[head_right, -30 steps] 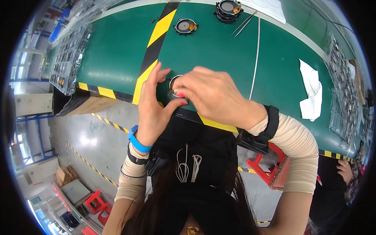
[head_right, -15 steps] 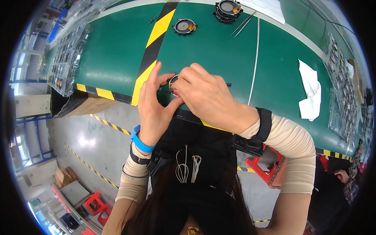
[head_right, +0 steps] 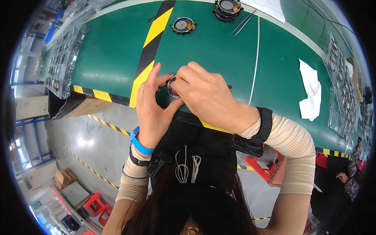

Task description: The person presses a component into a circular housing by hand, uses a small tool to secure it, and places the assembly into a plastic tray. They then retrieve a new housing and component to repeat the process.

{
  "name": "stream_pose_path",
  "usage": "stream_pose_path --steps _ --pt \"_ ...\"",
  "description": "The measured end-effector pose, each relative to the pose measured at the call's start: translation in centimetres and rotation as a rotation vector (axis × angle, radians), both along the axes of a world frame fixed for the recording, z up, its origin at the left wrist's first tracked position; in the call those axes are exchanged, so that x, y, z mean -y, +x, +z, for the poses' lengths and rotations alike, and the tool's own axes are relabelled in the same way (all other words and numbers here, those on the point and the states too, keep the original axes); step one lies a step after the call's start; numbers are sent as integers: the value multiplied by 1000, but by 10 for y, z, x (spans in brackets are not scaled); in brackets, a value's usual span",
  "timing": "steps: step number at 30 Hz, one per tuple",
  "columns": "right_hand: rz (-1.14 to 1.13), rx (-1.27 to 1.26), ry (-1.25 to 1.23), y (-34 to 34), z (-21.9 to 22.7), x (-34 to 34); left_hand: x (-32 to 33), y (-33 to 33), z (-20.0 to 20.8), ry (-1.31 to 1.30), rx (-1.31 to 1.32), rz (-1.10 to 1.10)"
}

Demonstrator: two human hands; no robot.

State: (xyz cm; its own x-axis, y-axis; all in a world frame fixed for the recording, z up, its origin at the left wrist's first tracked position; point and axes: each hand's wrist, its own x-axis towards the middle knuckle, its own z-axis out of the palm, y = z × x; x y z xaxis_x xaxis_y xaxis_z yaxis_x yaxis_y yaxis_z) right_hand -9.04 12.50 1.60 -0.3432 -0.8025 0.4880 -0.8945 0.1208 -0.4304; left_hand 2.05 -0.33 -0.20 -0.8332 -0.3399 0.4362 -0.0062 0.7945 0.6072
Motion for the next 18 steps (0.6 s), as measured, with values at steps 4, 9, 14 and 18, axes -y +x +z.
stream_pose_path --steps 4,9,14,18 --pt "88 -2 -2 -10 -1 0 1 0 0 -8 -19 -24" --pt "178 -7 -17 -17 -3 -1 2 0 0 62 13 -49" --pt "272 -27 -17 -23 0 0 4 -1 -2 81 -11 -73" --pt "346 -41 13 -33 5 0 3 0 0 75 -15 -90"
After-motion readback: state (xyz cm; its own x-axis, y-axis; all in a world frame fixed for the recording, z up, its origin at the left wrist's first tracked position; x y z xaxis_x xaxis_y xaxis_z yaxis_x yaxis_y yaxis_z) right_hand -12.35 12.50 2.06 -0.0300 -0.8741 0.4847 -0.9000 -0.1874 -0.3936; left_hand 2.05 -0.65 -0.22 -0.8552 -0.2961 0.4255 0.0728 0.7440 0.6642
